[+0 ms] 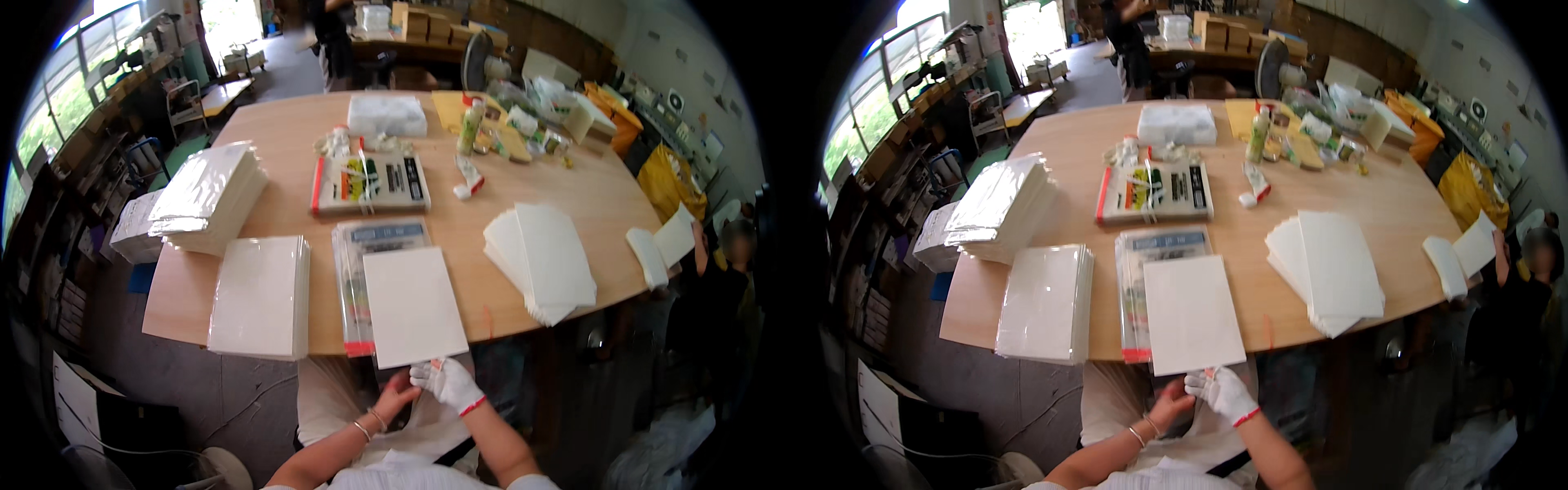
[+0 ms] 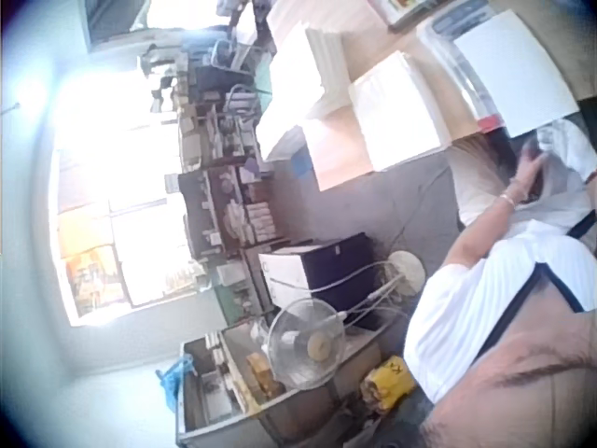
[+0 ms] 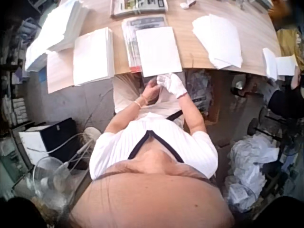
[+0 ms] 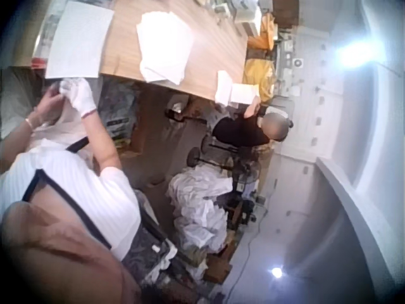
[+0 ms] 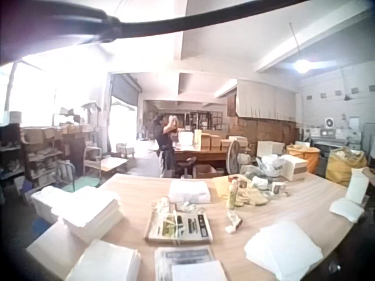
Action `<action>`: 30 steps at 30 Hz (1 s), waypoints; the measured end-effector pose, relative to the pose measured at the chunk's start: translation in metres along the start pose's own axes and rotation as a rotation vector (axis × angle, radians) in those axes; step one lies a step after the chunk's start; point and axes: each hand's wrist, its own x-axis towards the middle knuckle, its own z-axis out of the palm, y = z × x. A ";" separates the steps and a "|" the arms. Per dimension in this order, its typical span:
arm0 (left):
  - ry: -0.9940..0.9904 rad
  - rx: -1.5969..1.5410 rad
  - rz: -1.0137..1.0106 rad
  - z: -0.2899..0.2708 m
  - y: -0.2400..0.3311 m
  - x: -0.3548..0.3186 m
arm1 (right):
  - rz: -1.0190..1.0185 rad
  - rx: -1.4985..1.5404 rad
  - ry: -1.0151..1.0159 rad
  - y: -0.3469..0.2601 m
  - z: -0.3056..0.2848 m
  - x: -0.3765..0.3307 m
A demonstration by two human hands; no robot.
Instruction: The person wraps books in clear plastic sleeves at a workbench. They pick up a book, slide it into a sleeve, and place the wrapped item on a stack. The person wears white gloves and handles the books and sleeves by hand.
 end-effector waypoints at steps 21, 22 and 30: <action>0.214 -0.065 -0.316 -0.043 0.049 -0.024 | -1.352 -0.157 0.587 -0.129 -0.136 -0.150; 0.173 -0.027 -0.307 -0.051 0.048 -0.025 | -1.498 -0.072 0.806 -0.128 -0.162 -0.161; 0.347 1.540 0.628 -0.051 0.081 -0.024 | -0.668 -1.869 0.656 -0.047 -0.105 -0.095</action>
